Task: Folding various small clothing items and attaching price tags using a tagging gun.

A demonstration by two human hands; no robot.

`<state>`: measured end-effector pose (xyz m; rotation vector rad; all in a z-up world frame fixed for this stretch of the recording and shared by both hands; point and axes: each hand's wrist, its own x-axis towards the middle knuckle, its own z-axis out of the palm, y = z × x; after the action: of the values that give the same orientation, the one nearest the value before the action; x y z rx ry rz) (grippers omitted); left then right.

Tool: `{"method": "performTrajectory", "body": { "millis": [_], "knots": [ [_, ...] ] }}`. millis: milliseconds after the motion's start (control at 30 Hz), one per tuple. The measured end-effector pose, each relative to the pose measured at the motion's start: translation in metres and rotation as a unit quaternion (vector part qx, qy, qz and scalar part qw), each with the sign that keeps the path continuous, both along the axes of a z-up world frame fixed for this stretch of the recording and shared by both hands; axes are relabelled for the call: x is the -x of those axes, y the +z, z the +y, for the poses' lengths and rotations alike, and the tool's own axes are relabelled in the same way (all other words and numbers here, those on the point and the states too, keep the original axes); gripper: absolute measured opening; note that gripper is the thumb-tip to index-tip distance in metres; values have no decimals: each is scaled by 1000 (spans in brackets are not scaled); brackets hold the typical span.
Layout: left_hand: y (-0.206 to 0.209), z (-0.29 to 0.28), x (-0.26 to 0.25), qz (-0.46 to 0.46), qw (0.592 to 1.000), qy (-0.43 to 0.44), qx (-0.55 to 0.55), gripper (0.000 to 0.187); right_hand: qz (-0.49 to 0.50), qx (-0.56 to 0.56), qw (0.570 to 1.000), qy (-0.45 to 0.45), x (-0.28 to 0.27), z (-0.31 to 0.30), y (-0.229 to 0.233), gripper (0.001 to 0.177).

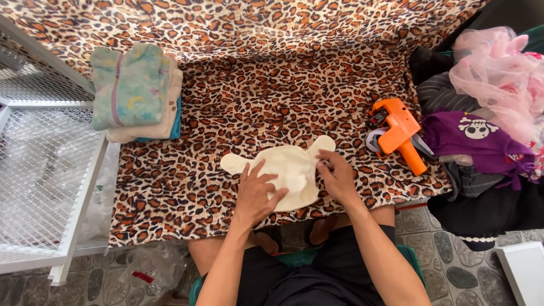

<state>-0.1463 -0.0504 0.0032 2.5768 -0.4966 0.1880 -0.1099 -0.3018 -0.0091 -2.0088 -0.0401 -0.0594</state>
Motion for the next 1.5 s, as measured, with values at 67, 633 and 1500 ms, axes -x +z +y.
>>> {"method": "performTrajectory", "body": {
  "millis": [67, 633, 1500],
  "knots": [
    [-32, -4, -10, -2, 1000, 9, 0, 50, 3, 6, 999, -46, -5, -11, 4, 23],
    [5, -28, -14, 153, 988, 26, -16, 68, 89, 475, 843, -237, -39, -186, -8, 71],
    [-11, -23, -8, 98, 986, 106, 80, 53, 259, 238, 924, 151, -9, 2, 114, 53]
  ]
}}
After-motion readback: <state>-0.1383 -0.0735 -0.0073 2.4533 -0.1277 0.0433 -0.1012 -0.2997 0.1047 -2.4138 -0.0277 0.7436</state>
